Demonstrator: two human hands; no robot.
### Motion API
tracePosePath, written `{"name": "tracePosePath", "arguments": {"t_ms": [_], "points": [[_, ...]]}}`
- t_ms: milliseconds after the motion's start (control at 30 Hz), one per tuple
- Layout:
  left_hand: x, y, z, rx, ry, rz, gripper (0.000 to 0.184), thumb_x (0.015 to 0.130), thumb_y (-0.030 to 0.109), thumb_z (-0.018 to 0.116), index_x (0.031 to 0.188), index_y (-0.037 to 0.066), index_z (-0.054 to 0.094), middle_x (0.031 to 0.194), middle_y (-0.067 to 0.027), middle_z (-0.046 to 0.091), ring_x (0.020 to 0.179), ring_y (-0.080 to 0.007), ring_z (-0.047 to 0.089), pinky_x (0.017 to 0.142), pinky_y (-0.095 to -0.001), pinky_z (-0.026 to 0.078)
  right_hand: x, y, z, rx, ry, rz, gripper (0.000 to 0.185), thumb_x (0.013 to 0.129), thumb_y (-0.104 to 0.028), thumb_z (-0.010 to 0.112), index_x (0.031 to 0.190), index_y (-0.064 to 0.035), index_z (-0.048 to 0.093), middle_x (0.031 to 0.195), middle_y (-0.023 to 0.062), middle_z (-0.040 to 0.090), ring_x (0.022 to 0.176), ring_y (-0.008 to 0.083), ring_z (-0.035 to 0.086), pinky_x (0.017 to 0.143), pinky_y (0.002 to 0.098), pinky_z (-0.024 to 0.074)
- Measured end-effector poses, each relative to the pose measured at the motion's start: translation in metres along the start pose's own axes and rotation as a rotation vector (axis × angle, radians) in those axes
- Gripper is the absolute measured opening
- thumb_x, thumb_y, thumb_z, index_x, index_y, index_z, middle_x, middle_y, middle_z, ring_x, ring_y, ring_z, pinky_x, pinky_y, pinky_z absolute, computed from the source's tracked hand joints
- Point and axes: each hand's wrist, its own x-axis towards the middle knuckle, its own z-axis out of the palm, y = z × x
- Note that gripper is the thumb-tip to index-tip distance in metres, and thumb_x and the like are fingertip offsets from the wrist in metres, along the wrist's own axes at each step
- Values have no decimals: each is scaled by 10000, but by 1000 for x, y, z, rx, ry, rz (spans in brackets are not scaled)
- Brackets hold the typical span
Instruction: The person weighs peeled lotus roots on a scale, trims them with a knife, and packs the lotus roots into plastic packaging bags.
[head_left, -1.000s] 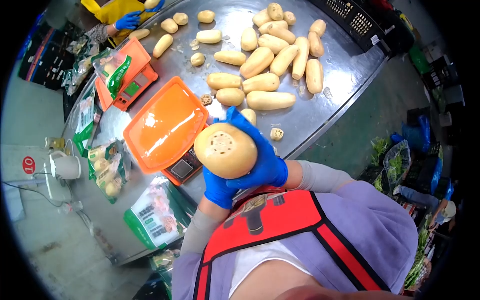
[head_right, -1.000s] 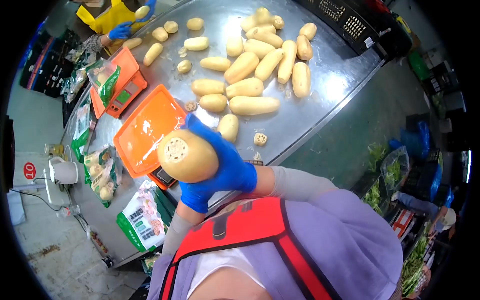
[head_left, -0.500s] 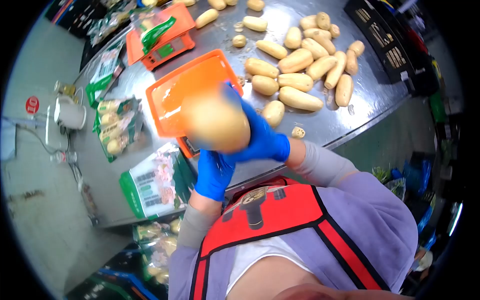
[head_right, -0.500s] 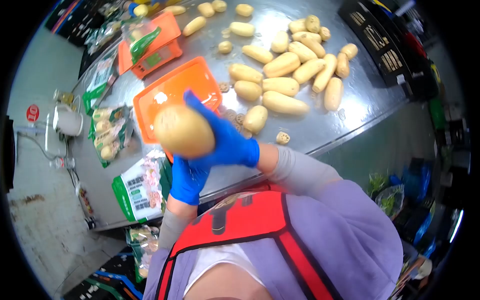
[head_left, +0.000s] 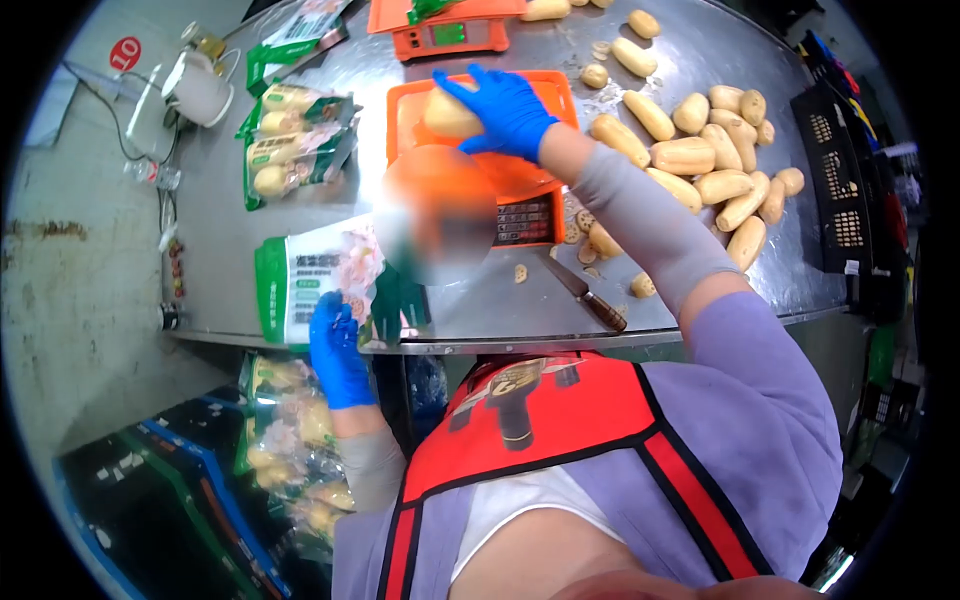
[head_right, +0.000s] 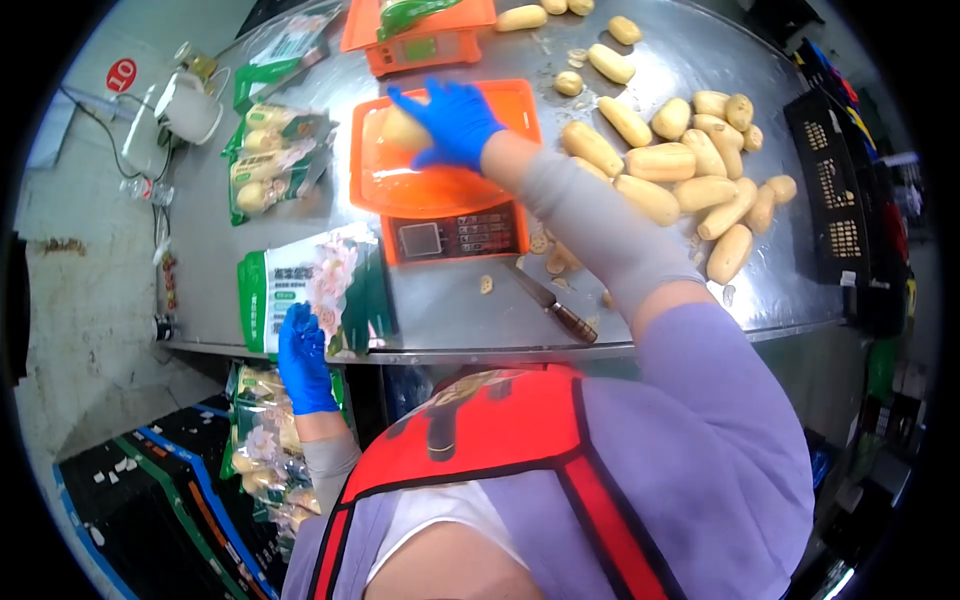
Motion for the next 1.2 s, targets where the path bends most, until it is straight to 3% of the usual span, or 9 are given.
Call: {"name": "tracePosePath", "arguments": {"t_ms": [67,133,167,233,267,400,567,733,1200], "points": [[3,11,-21,185,88,206,411,889,180,546,1272,54,469,1271,-87,499,1088,-189,493,906,-302,378,-4,-11,-49,176,212,-32,873,663,-432,751,1387,-158,349,1224,192,502,1109,381,486,930,431,397],[6,18,-41,345,145,517,554,862,83,594,1346,-10,343,1339,-162,413,1210,-253,413,1038,-384,295,-40,-29,-119,501,450,111,686,793,-191,695,1365,-25,355,1319,131,451,1227,220,422,1028,352,320],[7,23,-48,577,230,681,582,853,81,608,1353,-17,326,1351,-170,397,1226,-256,397,1046,-379,287,-68,-27,-135,691,692,152,632,711,-101,755,1259,2,459,1242,130,509,1153,216,477,994,324,355],[8,26,-53,811,315,846,610,845,79,623,1359,-23,309,1364,-177,380,1242,-258,380,1054,-375,279,-114,-23,-183,182,972,238,451,918,-165,433,1300,68,379,1273,203,494,1177,285,484,995,374,372],[10,25,-53,767,302,845,571,836,48,620,1333,-24,348,1358,-161,380,1231,-251,390,1042,-365,294,-125,-18,-190,236,1183,118,447,938,-194,432,1290,78,384,1217,234,529,1145,315,509,974,377,393],[14,7,-44,941,195,792,588,814,92,661,1312,-46,381,1360,-190,384,1233,-279,395,1045,-374,294,-177,-10,-199,201,1036,425,424,963,-200,400,1291,69,401,1279,213,486,1153,283,501,967,368,391],[15,-33,-14,936,-3,746,544,735,160,741,1195,-21,512,1198,-190,523,1126,-305,479,975,-392,364,-192,-10,-190,277,1011,471,382,939,-127,417,1268,66,436,1301,189,476,1159,264,501,972,363,390],[21,-64,-13,1383,-87,847,556,662,282,782,1102,15,572,1088,-178,578,1030,-347,513,902,-416,403,-191,-13,-171,522,901,472,347,888,33,428,1229,48,488,1324,172,466,1190,246,485,1019,341,346],[25,-68,-20,1297,-193,810,423,694,102,691,1082,13,548,1174,-182,555,1072,-323,537,917,-399,423,-162,-4,-97,701,536,584,378,848,-96,612,1199,16,528,1160,106,594,1074,165,547,943,306,408]]}}
